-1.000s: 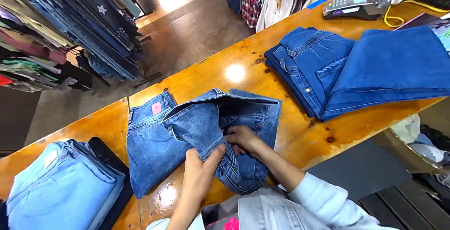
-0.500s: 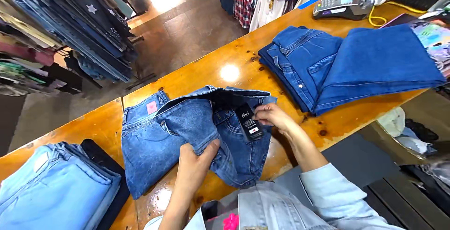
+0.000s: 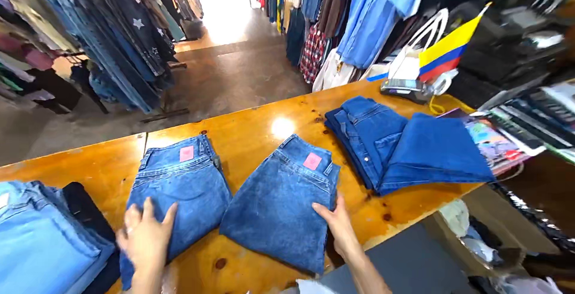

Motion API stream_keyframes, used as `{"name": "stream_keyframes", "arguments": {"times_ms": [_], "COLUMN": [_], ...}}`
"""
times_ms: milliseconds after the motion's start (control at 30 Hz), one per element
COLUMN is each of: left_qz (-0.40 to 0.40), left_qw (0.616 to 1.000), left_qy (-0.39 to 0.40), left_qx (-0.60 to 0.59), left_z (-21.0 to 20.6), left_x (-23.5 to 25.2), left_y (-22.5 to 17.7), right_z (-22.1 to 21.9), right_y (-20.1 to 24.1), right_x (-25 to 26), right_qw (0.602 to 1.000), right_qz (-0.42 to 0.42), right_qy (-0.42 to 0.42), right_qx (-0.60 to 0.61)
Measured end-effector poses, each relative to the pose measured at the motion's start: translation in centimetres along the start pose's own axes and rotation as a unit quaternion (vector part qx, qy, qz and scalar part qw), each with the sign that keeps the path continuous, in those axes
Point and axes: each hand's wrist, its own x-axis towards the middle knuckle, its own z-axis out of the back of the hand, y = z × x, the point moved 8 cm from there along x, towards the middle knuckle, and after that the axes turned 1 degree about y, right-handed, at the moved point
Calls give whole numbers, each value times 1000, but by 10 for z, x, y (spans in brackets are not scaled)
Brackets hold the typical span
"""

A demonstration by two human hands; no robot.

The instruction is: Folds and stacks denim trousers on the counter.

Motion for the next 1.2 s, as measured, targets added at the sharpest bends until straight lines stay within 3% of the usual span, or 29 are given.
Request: {"name": "stream_keyframes", "arguments": {"times_ms": [100,233,367,467,567,633,700,733,800,900,967,1067,1200], "left_qz": [31,-29,-85,-72,-6,31,44,57,93,175,207,218,214], "left_qw": [999,995,993,981,946,867,758,722,689,731,761,769,807], "left_qy": [35,81,54,118,94,122,185,203,234,234,183,93,77], "left_qx": [-9,-42,-53,-137,-311,-482,-623,-659,-679,-617,-587,-594,-546], "left_z": [-1,-10,-32,-23,9,27,46,55,62,17,-12,-10,-3], "left_x": [-3,-37,-86,-85,-73,-72,-79,-84,-90,-86,-81,-81,-82], "left_y": [-1,-61,-109,-96,-70,-72,-94,-101,-103,-73,-54,-63,-77], "right_z": [0,20,26,18,-33,-75,-117,-141,-182,-207,-205,-208,-203], "right_y": [34,136,213,255,317,335,327,313,259,147,105,111,122], "right_x": [7,-24,-54,-57,-77,-78,-46,-22,29,107,122,115,115], "right_qw": [998,984,936,873,860,879,865,856,863,869,865,849,854], "right_qz": [17,140,223,342,332,335,363,349,251,101,69,99,99], "right_qy": [6,16,64,188,212,205,291,345,415,411,395,429,425], "right_qx": [58,-113,-266,-293,-325,-271,-187,-161,-139,-258,-301,-291,-283]}}
